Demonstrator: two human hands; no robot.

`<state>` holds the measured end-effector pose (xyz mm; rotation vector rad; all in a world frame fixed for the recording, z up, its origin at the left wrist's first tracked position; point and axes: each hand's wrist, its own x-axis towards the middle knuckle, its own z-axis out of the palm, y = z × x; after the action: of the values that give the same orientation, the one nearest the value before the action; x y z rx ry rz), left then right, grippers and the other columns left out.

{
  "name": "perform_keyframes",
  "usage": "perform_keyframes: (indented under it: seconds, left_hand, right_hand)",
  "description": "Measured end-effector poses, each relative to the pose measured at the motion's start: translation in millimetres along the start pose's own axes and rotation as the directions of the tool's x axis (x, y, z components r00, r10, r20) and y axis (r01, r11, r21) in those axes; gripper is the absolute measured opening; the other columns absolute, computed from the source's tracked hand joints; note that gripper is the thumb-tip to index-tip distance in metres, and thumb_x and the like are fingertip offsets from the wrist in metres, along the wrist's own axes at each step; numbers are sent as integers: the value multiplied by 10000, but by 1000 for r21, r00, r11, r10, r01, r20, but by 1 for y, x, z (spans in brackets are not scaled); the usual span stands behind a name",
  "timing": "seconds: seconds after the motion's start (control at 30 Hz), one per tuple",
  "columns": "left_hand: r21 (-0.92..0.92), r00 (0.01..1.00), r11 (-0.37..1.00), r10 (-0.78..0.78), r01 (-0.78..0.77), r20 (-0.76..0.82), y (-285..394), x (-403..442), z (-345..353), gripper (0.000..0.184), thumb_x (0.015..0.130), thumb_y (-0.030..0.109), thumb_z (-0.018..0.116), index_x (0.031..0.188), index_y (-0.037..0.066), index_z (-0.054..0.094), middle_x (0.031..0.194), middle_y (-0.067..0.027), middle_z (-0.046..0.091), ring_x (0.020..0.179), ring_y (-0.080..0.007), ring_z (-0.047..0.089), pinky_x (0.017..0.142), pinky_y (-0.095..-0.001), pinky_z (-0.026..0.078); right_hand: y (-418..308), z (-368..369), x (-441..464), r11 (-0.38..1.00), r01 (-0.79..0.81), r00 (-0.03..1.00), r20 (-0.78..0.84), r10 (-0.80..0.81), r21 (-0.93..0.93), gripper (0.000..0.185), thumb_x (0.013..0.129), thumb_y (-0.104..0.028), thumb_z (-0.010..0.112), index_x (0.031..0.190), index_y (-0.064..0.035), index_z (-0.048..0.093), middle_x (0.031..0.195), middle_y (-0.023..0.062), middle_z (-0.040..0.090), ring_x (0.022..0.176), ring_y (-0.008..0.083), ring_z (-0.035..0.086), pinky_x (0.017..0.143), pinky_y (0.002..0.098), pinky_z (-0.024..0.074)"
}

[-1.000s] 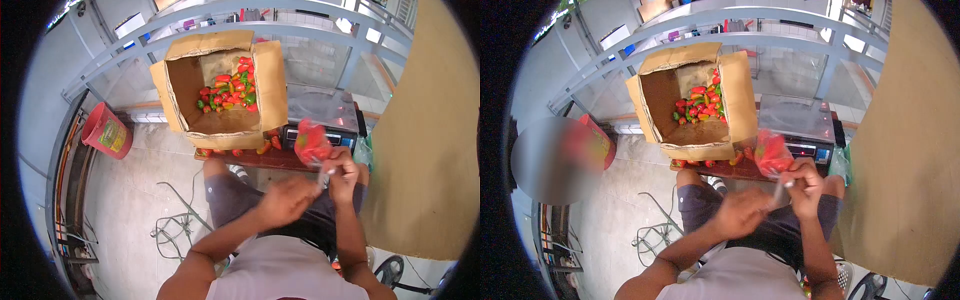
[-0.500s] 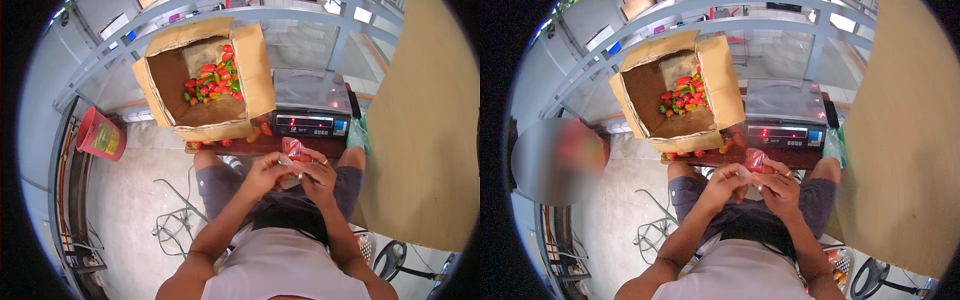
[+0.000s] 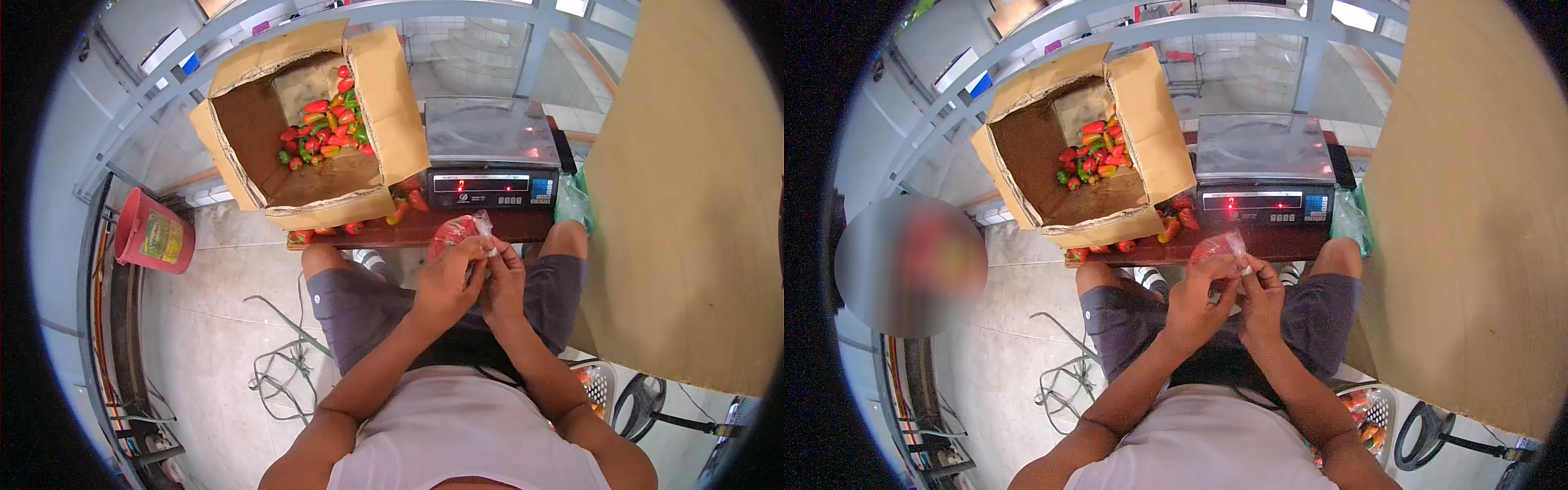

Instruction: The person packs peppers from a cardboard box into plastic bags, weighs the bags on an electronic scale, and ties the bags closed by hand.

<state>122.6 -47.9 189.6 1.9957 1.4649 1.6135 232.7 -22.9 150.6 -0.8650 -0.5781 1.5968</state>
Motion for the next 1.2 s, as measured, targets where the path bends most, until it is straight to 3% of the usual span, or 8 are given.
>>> perform_keyframes:
  seconds: [0.23,0.4,0.67,0.73,0.8,0.93,1.03,1.2]
  left_hand:
    - [-310,966,917,-258,250,16,-16,0,3,309,795,-18,720,1039,47,541,956,-132,647,751,-263,665,662,-315,549]
    - [-120,982,987,-81,102,170,-8,-9,-3,382,807,-37,701,1123,43,502,934,-113,616,785,-175,634,679,-310,537]
    - [-478,922,821,-383,311,-58,-36,-31,5,445,906,59,702,1301,72,497,1253,-83,566,1098,-166,575,930,-336,480]
    - [-819,800,324,-547,473,246,-20,-25,2,502,948,104,668,1393,61,441,1329,-86,533,1171,-173,547,988,-336,456]
    - [-757,628,11,-568,653,533,-8,-27,5,591,1017,164,586,1533,64,316,1452,-89,452,1274,-196,503,1074,-327,408]
    - [-657,759,386,-245,648,604,48,-22,0,599,1006,288,589,1521,78,368,1564,-129,359,1390,-252,445,1053,-380,463]
    - [-612,697,337,-284,716,659,37,-8,-22,528,1002,263,595,1473,80,441,1516,-120,435,1326,-260,520,934,-358,536]
    - [-409,719,593,-542,694,435,-25,-16,-50,343,986,197,615,1296,53,598,1285,-87,630,1128,-227,636,802,-349,577]
  right_hand:
    - [-25,-25,-1,953,-71,958,247,148,-295,138,970,-94,616,1102,-98,654,974,-23,636,769,69,591,644,210,476]
    - [-51,-21,-2,851,-161,918,240,315,-501,110,925,-30,582,1011,-90,615,899,-39,588,758,68,556,663,241,464]
    - [-74,-9,-25,452,701,675,718,-169,-552,132,890,-21,596,1009,-72,571,930,33,636,801,167,610,778,339,483]
    - [-81,-10,-28,419,785,596,740,-313,-455,165,901,-85,639,1054,-68,579,980,61,648,865,200,619,838,364,481]
    - [-82,-26,-30,601,627,761,556,-335,-496,444,917,-332,665,1232,-47,536,1178,113,608,1096,252,579,994,387,426]
    - [-83,-115,-35,945,-327,870,395,296,13,962,863,-721,563,1516,-51,339,1503,184,446,1285,328,542,1104,467,409]
    - [-88,-176,-92,837,-489,843,379,381,246,1030,848,-833,430,1528,-66,324,1475,202,469,1276,364,552,986,522,528]
    - [-121,-325,-203,841,-541,840,50,541,-15,824,883,-484,677,1515,-65,357,1425,179,537,1203,313,610,996,492,519]
